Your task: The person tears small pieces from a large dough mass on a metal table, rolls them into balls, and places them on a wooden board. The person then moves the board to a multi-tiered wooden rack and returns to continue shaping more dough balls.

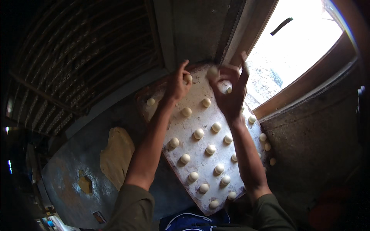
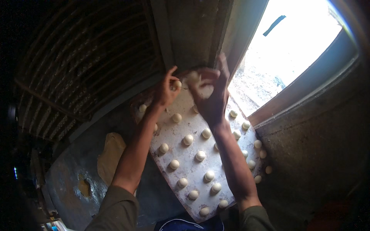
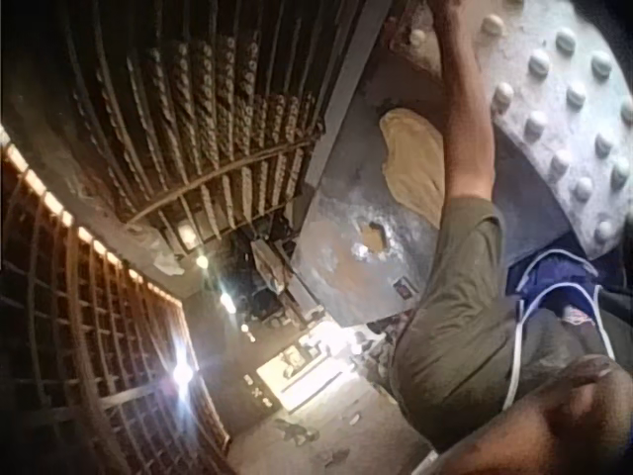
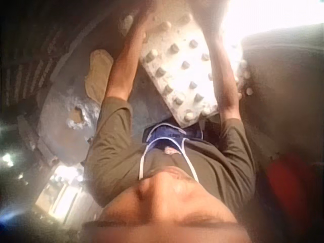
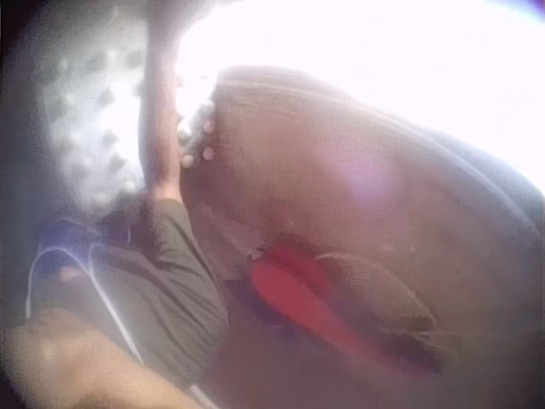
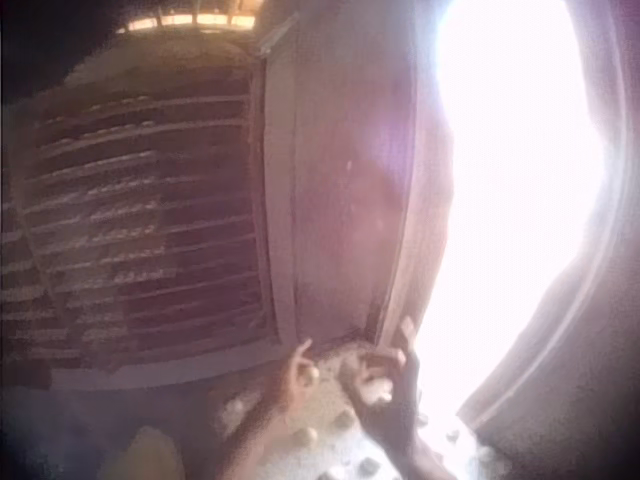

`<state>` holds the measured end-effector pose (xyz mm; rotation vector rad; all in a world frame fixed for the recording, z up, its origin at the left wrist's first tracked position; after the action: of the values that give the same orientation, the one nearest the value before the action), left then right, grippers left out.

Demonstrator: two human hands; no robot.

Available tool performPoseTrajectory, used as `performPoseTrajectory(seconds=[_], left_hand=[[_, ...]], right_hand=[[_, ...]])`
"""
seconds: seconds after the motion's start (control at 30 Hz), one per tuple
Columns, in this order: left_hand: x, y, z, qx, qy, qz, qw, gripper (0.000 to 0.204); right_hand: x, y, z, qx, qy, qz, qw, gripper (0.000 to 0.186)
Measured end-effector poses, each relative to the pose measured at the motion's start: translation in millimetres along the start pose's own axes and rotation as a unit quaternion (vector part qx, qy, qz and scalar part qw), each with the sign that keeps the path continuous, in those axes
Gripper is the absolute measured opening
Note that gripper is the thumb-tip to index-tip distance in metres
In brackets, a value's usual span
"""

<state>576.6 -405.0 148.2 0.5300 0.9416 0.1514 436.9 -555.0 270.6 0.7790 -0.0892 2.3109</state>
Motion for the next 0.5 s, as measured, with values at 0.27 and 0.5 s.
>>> performPoseTrajectory(seconds=[0.27,0.5], left_hand=[[-46.5,-20.2,-24.1,0.039,0.039,0.266,0.962,0.11],[-118.8,125.3,-344.8,-0.203,0.224,0.065,0.951,0.038]], right_hand=[[-139.7,-9.8,-52.9,0.16,-0.145,-0.318,0.923,0.123],[103.9,-7.8,-163.2,0.203,-0.264,-0.025,0.943,0.069]])
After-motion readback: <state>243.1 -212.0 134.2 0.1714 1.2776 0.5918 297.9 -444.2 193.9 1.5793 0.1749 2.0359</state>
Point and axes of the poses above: each hand's wrist, its own z-axis towards the middle knuckle, its own y-axis out of the back of the hand, x = y × z, the point moved 7 cm from there along z, towards the middle knuckle
